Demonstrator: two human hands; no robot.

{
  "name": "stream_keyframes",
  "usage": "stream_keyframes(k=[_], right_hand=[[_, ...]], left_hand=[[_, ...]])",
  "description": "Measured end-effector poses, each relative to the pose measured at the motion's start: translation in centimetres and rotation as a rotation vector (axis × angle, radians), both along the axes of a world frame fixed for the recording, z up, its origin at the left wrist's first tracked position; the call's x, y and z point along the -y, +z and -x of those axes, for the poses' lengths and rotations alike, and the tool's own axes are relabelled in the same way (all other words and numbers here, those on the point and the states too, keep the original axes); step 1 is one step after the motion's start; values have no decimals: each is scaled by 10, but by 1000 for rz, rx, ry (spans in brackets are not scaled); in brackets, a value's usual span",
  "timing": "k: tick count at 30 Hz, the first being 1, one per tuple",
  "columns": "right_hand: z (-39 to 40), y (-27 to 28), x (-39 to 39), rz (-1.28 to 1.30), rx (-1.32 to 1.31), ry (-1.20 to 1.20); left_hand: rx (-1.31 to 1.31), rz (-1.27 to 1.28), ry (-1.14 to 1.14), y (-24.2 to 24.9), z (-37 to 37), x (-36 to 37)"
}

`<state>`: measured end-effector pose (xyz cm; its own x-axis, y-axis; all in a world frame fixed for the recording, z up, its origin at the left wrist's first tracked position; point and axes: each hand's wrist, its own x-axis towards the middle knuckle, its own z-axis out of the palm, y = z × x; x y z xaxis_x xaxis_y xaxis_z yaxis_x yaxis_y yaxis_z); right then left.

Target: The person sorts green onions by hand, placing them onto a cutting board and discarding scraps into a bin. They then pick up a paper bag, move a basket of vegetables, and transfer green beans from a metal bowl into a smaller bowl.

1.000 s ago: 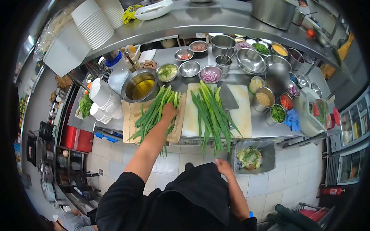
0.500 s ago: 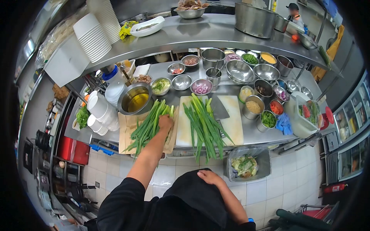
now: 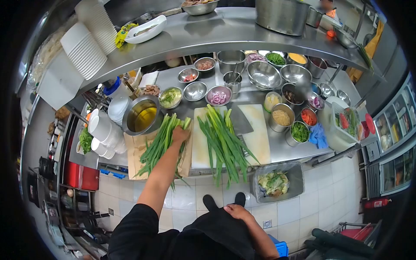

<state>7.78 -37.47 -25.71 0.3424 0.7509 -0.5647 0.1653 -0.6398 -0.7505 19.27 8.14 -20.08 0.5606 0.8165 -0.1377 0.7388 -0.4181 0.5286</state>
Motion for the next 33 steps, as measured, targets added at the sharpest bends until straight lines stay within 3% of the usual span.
stream_keyframes(k=[3,7,9,11,12,13,15,16,17,19,21,25,27,31,33], right_hand=[[-5,7,-4,-55,-8,24],[-18,56,-33,-37,-43,191],[-23,55,-52,-104,22,236],[-37,71,-84,-90,98,405],[-41,71,-96,-292,136,307],[-47,109,-114,-489,241,256],[-54,193,-145,-621,166,-13],[-61,202,-167,-784,239,-144],[-73,214,-186,-822,262,-163],[-85,245,-228,-1164,355,-206],[-85,261,-262,-1230,170,-175],[-74,253,-289,-1229,-136,49],[-67,248,-272,-852,-200,87],[-75,207,-240,-741,-309,46],[-80,199,-221,-723,-172,1]], left_hand=[[223,16,-210,2,13,-42],[862,599,-240,148,32,-36],[1061,628,-161,187,38,-41],[1049,583,-153,204,45,-48],[1073,649,-191,219,51,-44],[1086,717,-232,235,57,-38],[1077,825,-279,262,74,-19],[1116,971,-414,272,80,-10],[1154,1117,-552,280,84,-4],[1168,1206,-632,290,89,4],[1267,1336,-823,304,91,14],[1413,1188,-829,323,93,25],[1481,938,-618,327,99,15],[1581,685,-420,350,124,-3],[1607,626,-247,356,129,-9]])
